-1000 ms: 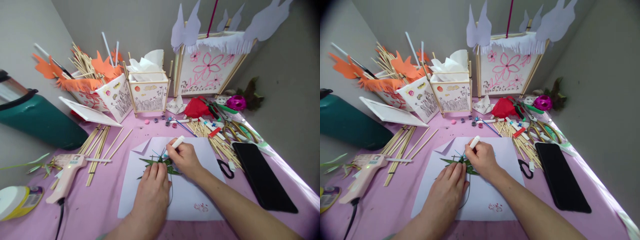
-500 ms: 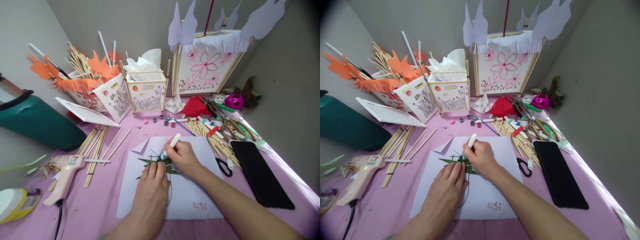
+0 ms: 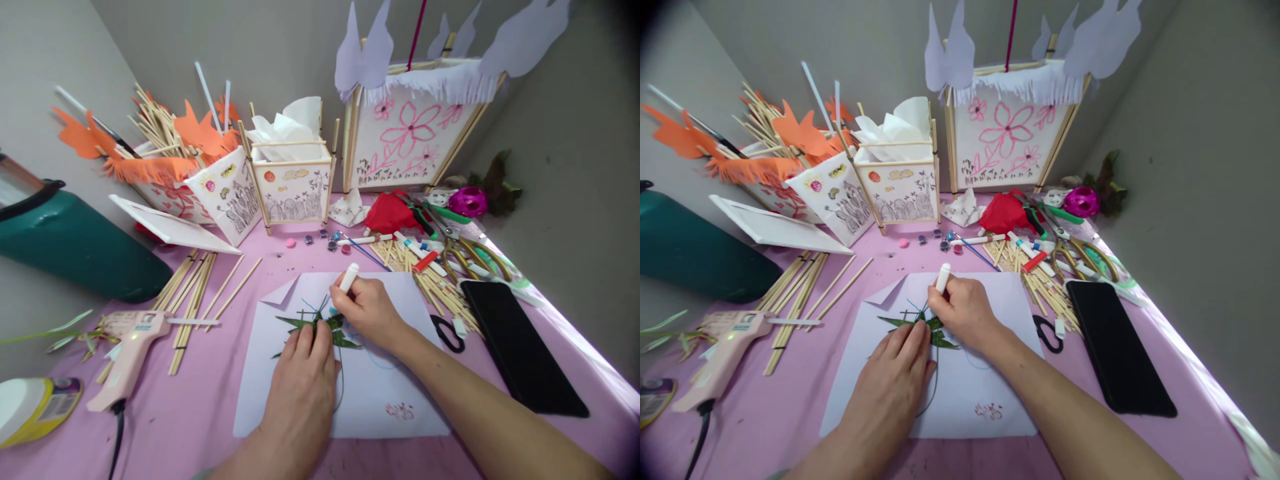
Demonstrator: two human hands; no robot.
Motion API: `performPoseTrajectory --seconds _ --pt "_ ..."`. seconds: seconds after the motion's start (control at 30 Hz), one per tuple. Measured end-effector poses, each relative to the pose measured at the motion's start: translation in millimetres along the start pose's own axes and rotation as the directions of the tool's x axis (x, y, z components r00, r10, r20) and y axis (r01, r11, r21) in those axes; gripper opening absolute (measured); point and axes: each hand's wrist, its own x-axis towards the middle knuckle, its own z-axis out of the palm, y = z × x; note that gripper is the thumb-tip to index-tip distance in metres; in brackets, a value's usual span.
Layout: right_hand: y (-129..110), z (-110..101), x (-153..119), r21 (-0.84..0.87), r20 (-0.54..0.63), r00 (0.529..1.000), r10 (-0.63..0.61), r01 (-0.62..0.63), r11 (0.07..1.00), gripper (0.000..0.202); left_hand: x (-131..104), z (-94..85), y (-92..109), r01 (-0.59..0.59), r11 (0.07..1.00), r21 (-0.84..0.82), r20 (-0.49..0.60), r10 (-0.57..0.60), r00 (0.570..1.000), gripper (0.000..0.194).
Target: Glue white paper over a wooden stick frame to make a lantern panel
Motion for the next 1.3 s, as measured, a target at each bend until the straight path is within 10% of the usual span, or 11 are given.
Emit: performPoseTrajectory --seconds 1.3 --pt "4.5 -14.3 5.2 -0.022 -0.055 0.996 0.076 -0.077 0.997 0.025 0.8 -2.4 -0.9 -0.031 0.999 -0.013 0.028 0.031 0.999 0.024"
